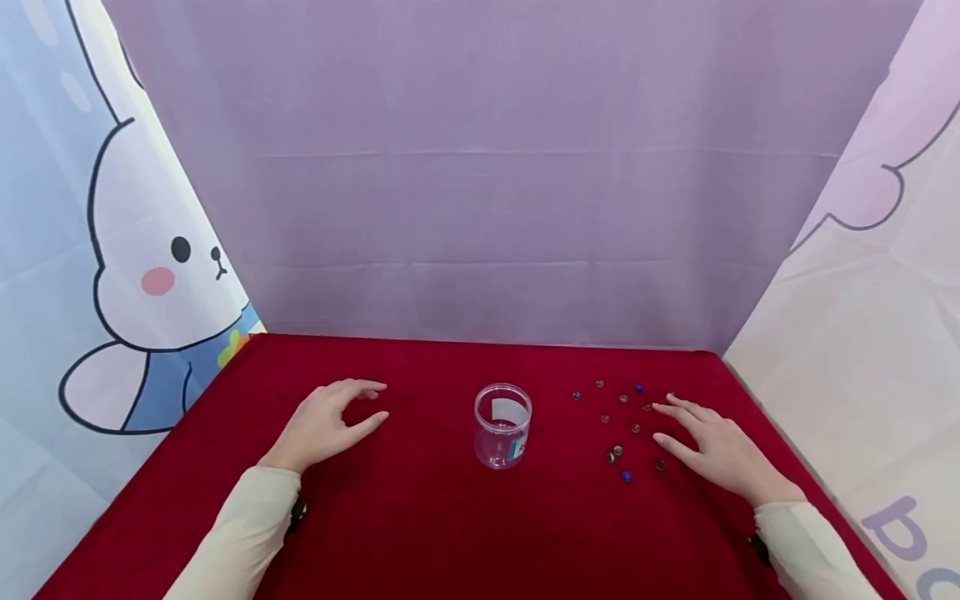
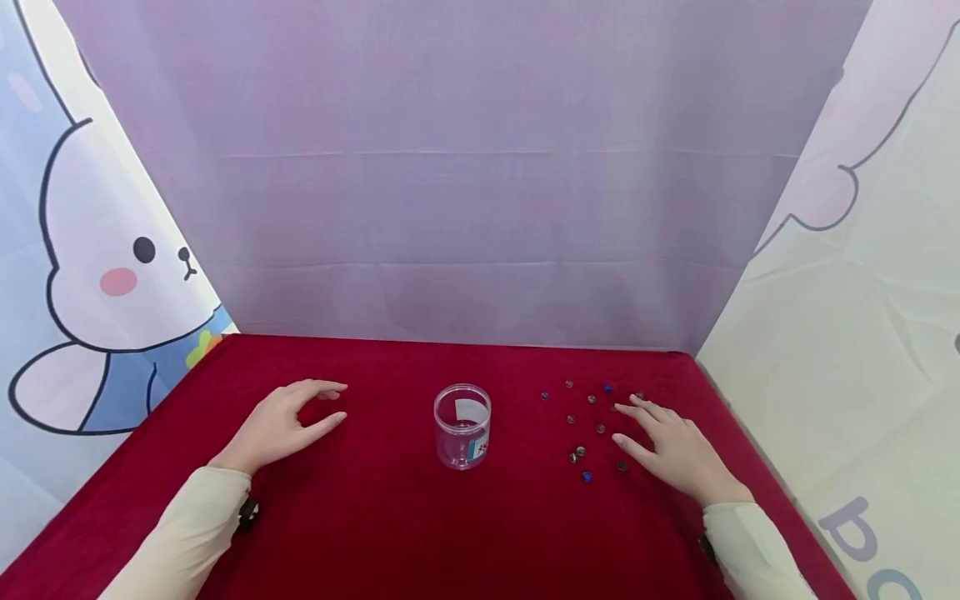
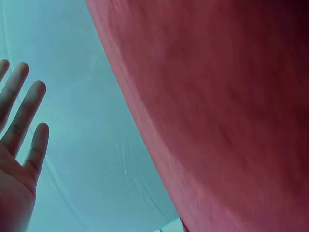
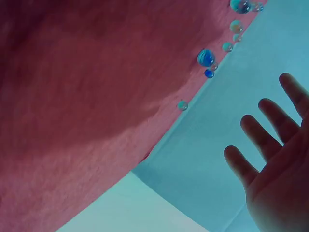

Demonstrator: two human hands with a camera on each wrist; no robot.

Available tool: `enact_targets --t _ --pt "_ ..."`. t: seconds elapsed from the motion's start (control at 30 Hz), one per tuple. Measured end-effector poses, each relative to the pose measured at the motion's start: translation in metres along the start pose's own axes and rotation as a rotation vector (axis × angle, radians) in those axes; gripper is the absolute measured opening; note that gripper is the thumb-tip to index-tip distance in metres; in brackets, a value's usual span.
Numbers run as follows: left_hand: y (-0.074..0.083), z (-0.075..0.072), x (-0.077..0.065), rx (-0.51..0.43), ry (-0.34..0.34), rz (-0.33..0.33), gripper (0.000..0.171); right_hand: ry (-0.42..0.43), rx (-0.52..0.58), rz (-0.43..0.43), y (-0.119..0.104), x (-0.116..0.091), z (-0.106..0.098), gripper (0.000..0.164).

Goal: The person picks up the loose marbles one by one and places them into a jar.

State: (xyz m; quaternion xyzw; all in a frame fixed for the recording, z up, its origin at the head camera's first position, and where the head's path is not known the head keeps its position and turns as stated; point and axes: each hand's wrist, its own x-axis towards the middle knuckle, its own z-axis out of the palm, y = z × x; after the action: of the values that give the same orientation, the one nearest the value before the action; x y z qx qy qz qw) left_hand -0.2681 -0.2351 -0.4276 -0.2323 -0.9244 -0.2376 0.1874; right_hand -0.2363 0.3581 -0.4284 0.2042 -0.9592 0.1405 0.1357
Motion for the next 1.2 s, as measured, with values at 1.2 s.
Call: enact_targets --t 1.2 --pt "0.056 0.047 0.023 -0.456 -0.143 -0.042 0.053 -0.038 0.021 -0.044 -0.027 0.001 0.008 0.036"
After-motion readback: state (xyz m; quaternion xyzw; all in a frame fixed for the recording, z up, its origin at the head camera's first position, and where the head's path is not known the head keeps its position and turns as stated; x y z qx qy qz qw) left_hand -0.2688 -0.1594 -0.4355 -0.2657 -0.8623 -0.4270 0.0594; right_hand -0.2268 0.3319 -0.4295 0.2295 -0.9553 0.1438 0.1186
